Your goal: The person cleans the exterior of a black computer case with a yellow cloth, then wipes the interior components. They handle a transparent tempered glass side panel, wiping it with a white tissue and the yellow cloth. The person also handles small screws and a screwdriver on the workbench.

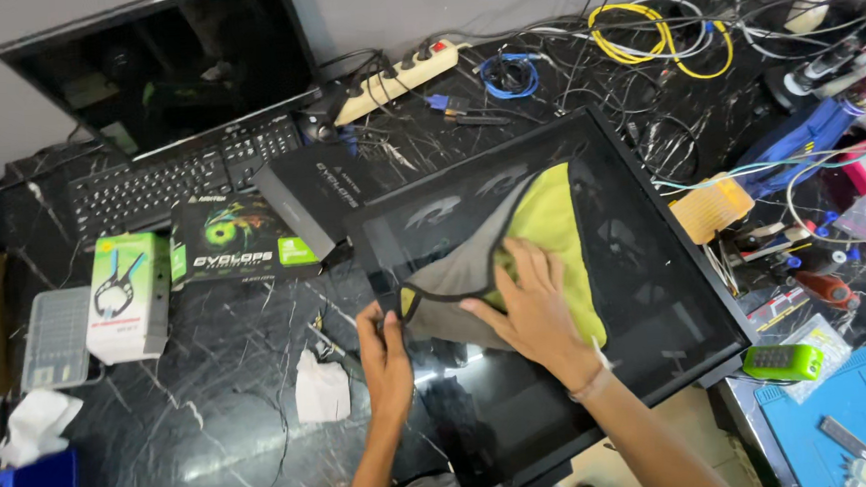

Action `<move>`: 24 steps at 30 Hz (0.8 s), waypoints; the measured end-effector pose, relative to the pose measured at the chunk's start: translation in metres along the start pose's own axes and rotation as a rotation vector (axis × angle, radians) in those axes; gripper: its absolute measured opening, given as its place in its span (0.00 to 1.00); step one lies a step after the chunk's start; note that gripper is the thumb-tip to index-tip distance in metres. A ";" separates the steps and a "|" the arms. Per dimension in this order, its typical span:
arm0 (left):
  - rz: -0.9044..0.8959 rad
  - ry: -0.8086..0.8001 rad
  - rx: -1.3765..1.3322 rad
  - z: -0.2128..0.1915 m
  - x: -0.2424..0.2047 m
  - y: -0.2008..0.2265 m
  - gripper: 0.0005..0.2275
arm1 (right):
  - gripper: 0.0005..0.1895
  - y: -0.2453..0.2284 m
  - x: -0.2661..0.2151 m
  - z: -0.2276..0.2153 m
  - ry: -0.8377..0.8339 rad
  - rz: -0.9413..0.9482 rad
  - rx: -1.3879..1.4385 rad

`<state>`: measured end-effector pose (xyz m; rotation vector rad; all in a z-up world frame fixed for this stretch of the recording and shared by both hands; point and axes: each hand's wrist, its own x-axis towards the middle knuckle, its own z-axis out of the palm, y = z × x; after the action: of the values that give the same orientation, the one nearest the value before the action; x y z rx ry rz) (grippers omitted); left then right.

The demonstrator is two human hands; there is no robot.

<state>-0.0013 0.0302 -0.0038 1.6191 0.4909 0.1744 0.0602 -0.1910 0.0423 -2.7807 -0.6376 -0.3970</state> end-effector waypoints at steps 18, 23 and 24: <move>-0.206 0.088 -0.292 0.015 0.005 -0.023 0.07 | 0.46 0.142 0.012 -0.018 -0.117 0.627 -0.074; -0.224 0.090 -0.124 0.024 0.009 -0.013 0.13 | 0.48 0.154 0.013 -0.017 0.039 0.595 -0.124; -0.220 0.092 -0.128 0.025 0.010 -0.002 0.13 | 0.48 0.151 0.025 -0.024 0.043 0.591 -0.125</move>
<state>0.0178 0.0114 -0.0105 1.4257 0.7105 0.1128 0.1458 -0.3205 0.0440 -2.8883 0.2357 -0.3713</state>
